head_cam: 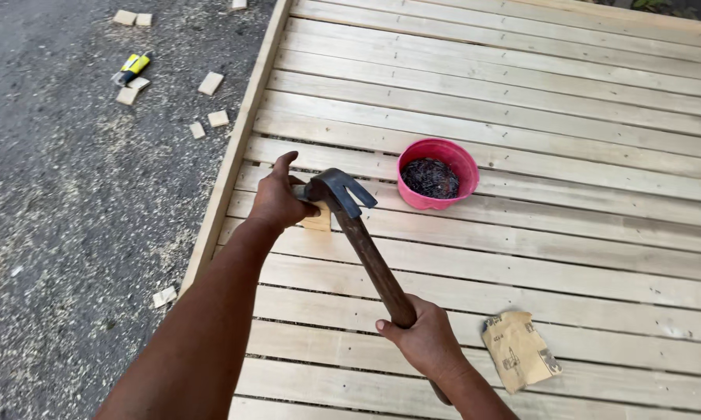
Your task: The person hammers nails into the wooden slats of a pallet-like frame using a claw hammer. They take nails from a pink bucket, position each nail on a slat, and drive it in, working across different slats and repositioning a loose board on the frame.
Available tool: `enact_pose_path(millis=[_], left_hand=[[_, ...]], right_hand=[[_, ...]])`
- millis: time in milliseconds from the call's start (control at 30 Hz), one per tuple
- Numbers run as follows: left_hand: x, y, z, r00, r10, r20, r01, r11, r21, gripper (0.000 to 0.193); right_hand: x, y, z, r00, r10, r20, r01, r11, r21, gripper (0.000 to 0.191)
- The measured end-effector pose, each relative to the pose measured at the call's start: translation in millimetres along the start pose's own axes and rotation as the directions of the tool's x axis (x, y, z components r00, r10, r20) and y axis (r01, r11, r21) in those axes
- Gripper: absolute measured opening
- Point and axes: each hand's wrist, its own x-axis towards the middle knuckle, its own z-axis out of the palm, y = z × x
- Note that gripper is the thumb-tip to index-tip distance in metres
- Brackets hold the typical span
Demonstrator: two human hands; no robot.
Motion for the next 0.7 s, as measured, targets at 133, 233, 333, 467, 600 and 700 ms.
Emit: enact_pose_path(millis=[133,233,333,467,600,700], left_hand=[[3.8,0.6,-2.6,0.997,0.035,0.066,-0.033,0.999,-0.024,0.092],[8.2,4.1,-2.8,0.985,0.026,0.168,-0.028,1.0,0.008,0.065],[16.8,9.6,-2.7,0.969,-0.008,0.248,-0.008,0.998,0.06,0.063],[26.7,15.8,2.8,0.959,0.028,0.281,-0.105,0.96,0.261,0.047],[31.9,20.0,17.9,0.956,0.02,0.293,-0.153,0.884,0.441,0.03],[29.5,16.8,22.7,0.952,0.12,0.282,-0.253,0.826,0.503,0.022]], right_hand=[[7.7,15.9,3.9,0.993,0.02,-0.117,-0.008,0.995,0.103,0.037],[16.8,40.9,14.8,0.974,0.05,-0.221,-0.02,0.99,0.137,0.034],[33.1,68.2,26.5,0.953,0.217,-0.211,-0.163,0.955,0.246,0.032],[48.7,102.1,44.7,0.914,0.372,-0.158,-0.334,0.916,0.223,0.035],[57.5,126.0,71.2,0.884,0.45,-0.126,-0.419,0.883,0.212,0.033],[58.6,138.6,89.0,0.868,0.483,-0.117,-0.445,0.86,0.248,0.035]])
